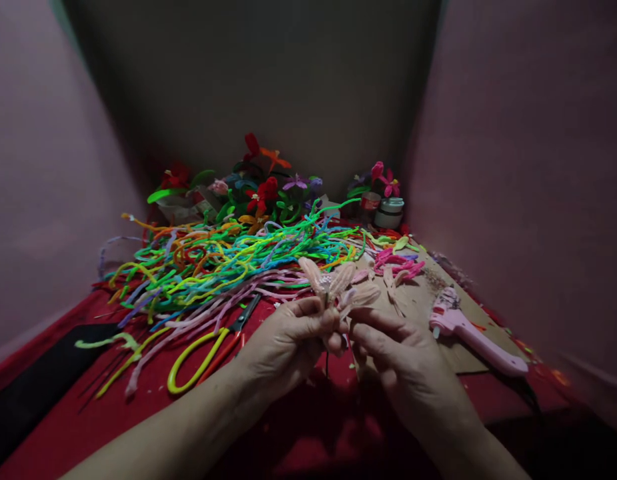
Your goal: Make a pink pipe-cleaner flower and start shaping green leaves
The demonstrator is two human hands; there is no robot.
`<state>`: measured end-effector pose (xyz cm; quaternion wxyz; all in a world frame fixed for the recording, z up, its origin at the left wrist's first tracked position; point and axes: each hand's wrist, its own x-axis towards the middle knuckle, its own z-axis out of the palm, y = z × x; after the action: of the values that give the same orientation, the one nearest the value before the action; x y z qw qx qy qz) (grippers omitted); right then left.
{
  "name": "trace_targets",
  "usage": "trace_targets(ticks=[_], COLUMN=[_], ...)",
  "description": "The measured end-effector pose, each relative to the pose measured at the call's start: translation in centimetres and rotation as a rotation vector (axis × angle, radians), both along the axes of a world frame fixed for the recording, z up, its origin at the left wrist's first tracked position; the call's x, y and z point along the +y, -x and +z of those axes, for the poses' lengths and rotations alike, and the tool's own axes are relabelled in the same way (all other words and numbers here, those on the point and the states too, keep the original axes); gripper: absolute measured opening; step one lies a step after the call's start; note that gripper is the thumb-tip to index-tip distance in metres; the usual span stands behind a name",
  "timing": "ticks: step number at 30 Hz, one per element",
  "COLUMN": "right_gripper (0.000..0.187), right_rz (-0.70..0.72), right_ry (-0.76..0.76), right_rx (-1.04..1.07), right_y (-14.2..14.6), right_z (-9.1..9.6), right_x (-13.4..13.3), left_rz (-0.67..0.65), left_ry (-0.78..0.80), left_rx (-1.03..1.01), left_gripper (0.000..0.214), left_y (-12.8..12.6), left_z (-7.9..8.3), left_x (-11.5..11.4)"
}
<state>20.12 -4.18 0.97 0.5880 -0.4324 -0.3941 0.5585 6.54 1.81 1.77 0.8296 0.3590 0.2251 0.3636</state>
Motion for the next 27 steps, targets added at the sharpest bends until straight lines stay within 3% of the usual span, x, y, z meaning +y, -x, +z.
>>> trace_targets(ticks=[3,6,12,16,22,27], right_gripper=[0.01,0.006,0.006,0.01,0.014,0.014], right_rz=[0.033,-0.014,-0.224,-0.216,-0.193,-0.146], right_ry=[-0.051,-0.042,-0.193,-0.2,-0.239,-0.17], right_rx=[0.257,0.307,-0.036,-0.252,-0.265,-0.116], right_y=[1.4,1.6,0.9,0.9,1.1,0.9], right_z=[0.0,0.2,1.4,2.7,3.0,2.0], right_x=[1.0,1.3,1.2,0.8,0.3,0.8], left_rz=[-0.024,-0.017,0.129,0.191,0.207,0.186], left_ry=[-0.013,-0.007,-0.184,-0.304,-0.33,-0.307], left_rx=[0.021,0.032,0.156,0.239,0.276,0.231], left_gripper=[0.009,0.009,0.008,0.008,0.011,0.01], left_y=[0.0,0.0,-0.1,0.1,0.0,0.0], left_z=[-0.2,-0.1,0.7,1.0,1.2,0.8], left_x=[-0.1,-0.2,-0.1,-0.3,-0.9,-0.9])
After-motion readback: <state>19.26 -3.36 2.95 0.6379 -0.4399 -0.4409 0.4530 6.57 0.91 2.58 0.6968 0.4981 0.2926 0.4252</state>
